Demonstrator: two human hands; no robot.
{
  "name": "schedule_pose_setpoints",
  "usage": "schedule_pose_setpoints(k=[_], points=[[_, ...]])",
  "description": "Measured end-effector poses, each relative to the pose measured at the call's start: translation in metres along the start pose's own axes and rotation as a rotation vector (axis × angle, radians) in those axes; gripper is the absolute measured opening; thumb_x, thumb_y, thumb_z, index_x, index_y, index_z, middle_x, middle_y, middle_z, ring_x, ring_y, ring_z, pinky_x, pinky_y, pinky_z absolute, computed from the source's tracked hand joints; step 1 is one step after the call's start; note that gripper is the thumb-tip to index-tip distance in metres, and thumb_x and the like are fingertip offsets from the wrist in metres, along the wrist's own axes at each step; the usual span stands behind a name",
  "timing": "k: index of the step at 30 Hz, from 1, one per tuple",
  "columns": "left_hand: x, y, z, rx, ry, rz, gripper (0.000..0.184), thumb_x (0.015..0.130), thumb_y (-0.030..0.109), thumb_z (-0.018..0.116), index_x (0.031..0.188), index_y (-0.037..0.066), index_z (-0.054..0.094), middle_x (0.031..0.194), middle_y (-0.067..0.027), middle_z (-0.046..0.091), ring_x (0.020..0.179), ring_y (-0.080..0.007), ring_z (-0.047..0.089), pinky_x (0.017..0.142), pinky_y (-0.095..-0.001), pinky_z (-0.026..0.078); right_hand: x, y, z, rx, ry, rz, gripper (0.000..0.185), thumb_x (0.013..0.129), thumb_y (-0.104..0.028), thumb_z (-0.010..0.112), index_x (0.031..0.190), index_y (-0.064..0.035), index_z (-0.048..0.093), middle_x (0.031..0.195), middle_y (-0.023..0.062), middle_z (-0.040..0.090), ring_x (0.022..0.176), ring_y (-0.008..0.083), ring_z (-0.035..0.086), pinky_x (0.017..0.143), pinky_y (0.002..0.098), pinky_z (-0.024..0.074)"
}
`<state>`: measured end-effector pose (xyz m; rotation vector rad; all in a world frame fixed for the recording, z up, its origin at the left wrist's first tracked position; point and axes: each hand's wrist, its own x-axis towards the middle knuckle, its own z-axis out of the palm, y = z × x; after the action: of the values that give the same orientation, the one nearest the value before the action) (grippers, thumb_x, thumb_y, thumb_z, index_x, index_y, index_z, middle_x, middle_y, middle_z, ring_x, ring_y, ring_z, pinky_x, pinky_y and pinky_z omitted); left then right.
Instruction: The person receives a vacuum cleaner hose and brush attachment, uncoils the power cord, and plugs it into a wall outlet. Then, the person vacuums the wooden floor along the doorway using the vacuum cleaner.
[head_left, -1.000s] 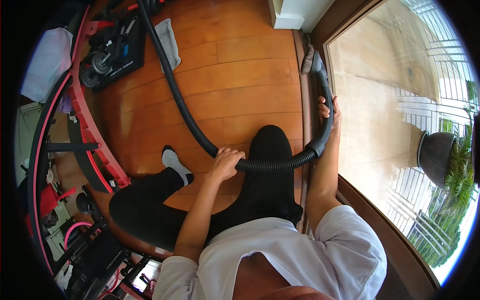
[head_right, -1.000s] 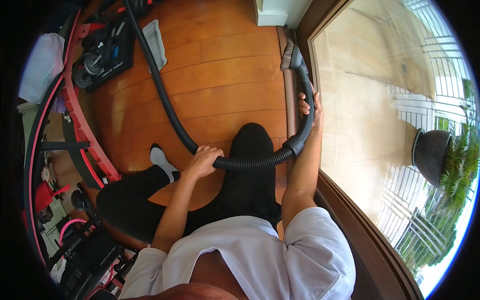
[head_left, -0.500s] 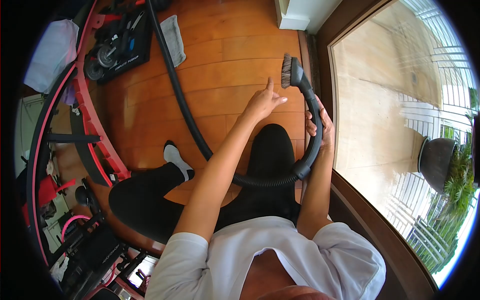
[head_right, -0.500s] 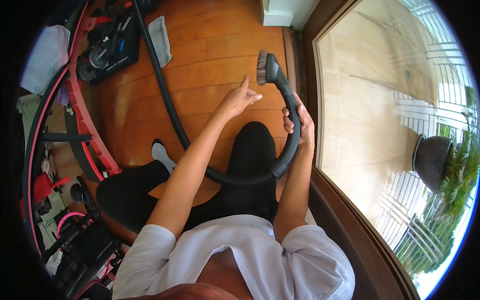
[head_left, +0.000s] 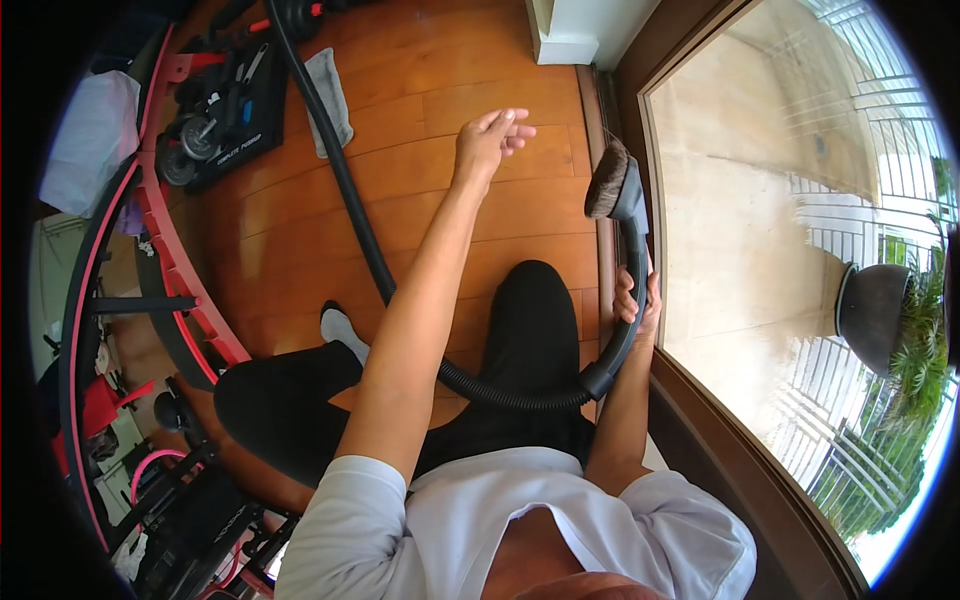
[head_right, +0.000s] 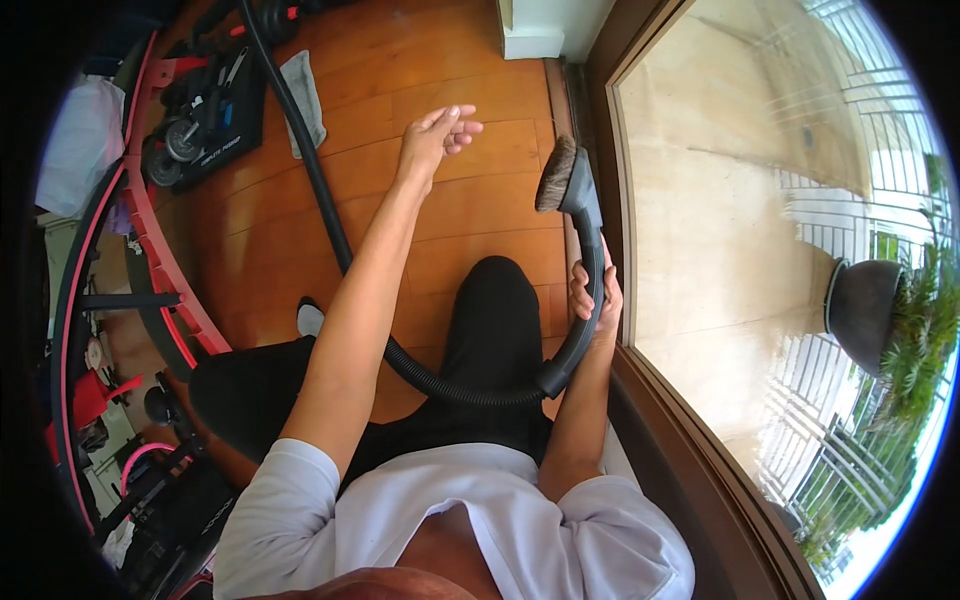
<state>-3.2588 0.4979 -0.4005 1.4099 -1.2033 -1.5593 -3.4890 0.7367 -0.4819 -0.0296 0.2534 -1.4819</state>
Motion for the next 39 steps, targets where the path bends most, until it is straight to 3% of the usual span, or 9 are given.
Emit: schedule_pose_setpoints(k=[5, 8, 14, 23, 28, 30, 31, 35, 39], points=[[0.007, 0.008, 0.042, 0.043, -0.161, 0.126, 0.028, 0.093, 0.028, 0.052, 0.117, 0.017, 0.063, 0.107, -0.0018, 0.065, 0.086, -0.0100, 0.058, 0.075, -0.0252, 0.047, -0.017, -0.003, -0.033, 0.158, 0.019, 0.020, 0.058, 0.096, -0.035, 0.042, 0.145, -0.0198, 0.015, 0.084, 0.0115, 0.040, 0.044, 0.0088, 0.039, 0.031, 0.0181, 0.0357], [0.019, -0.004, 0.068, 0.378, -0.205, 0.655, 0.028, 0.091, 0.028, 0.056, 0.116, 0.020, 0.063, 0.111, -0.0026, 0.064, 0.092, -0.0120, 0.060, 0.078, -0.0287, 0.048, -0.016, -0.004, -0.025, 0.137, 0.048, 0.014, 0.059, 0.096, -0.036, 0.043, 0.145, -0.0205, 0.014, 0.084, 0.0122, 0.040, 0.044, 0.0093, 0.039, 0.031, 0.0180, 0.0360], [0.037, 0.014, 0.078, 0.748, -0.485, 0.386, 0.023, 0.088, 0.026, 0.058, 0.108, 0.019, 0.067, 0.091, -0.0054, 0.069, 0.076, -0.0177, 0.065, 0.073, -0.0296, 0.051, -0.013, -0.004, -0.016, 0.069, 0.047, -0.002, 0.064, 0.095, -0.036, 0.045, 0.146, -0.0194, 0.009, 0.083, 0.0122, 0.041, 0.042, 0.0089, 0.038, 0.030, 0.0184, 0.0354], [0.072, 0.001, 0.137, 0.929, -0.136, 0.649, 0.015, 0.083, 0.019, 0.056, 0.084, 0.015, 0.070, 0.082, -0.0118, 0.067, 0.077, -0.0299, 0.065, 0.068, -0.0396, 0.052, 0.007, 0.011, -0.006, -0.343, 0.459, 0.148, 0.052, 0.094, -0.026, 0.048, 0.140, -0.0132, 0.028, 0.084, 0.0084, 0.048, 0.054, 0.0076, 0.043, 0.042, 0.0181, 0.0393], [0.025, -0.050, 0.227, 1.308, -0.617, 0.525, 0.013, 0.077, 0.004, 0.056, 0.075, -0.003, 0.067, 0.084, -0.0203, 0.067, 0.078, -0.0333, 0.067, 0.066, -0.0399, 0.056, 0.029, 0.061, 0.009, -0.364, 0.572, 0.153, 0.044, 0.093, -0.018, 0.049, 0.132, -0.0021, 0.038, 0.085, 0.0093, 0.055, 0.059, 0.0147, 0.051, 0.048, 0.0252, 0.0445], [0.001, -0.059, 0.233, 1.505, -0.979, 0.342, 0.037, 0.077, 0.006, 0.064, 0.113, 0.011, 0.060, 0.122, -0.0195, 0.053, 0.096, -0.0287, 0.063, 0.078, -0.0369, 0.055, 0.040, 0.075, 0.029, -0.480, 0.755, 0.071, 0.035, 0.093, -0.016, 0.049, 0.121, 0.0037, 0.047, 0.096, 0.0124, 0.061, 0.070, 0.0180, 0.060, 0.059, 0.0272, 0.0508], [-0.010, -0.058, 0.228, 1.487, -0.919, 0.345, 0.043, 0.077, 0.008, 0.065, 0.119, 0.015, 0.057, 0.125, -0.0173, 0.049, 0.099, -0.0288, 0.061, 0.079, -0.0363, 0.054, 0.045, 0.080, 0.021, -0.347, 0.652, 0.049, 0.027, 0.092, -0.015, 0.050, 0.113, 0.0024, 0.052, 0.100, 0.0133, 0.063, 0.081, 0.0191, 0.062, 0.070, 0.0274, 0.0520], [-0.010, -0.023, 0.180, 1.169, -0.702, 0.341, 0.043, 0.079, 0.014, 0.066, 0.121, 0.014, 0.055, 0.124, -0.0120, 0.050, 0.100, -0.0305, 0.060, 0.080, -0.0383, 0.052, 0.056, 0.075, 0.016, -0.605, 0.588, -0.022, 0.026, 0.091, -0.012, 0.051, 0.113, 0.0025, 0.051, 0.078, 0.0083, 0.061, 0.058, 0.0142, 0.058, 0.049, 0.0244, 0.0488], [-0.031, -0.010, 0.090, 0.773, -0.375, 0.430, 0.041, 0.086, 0.024, 0.060, 0.124, 0.010, 0.051, 0.124, -0.0090, 0.051, 0.104, -0.0293, 0.057, 0.086, -0.0389, 0.047, 0.097, 0.068, 0.030, -1.115, 0.713, 0.030, 0.049, 0.089, -0.014, 0.051, 0.135, -0.0019, 0.038, 0.069, 0.0063, 0.055, 0.046, 0.0119, 0.052, 0.042, 0.0263, 0.0447]])
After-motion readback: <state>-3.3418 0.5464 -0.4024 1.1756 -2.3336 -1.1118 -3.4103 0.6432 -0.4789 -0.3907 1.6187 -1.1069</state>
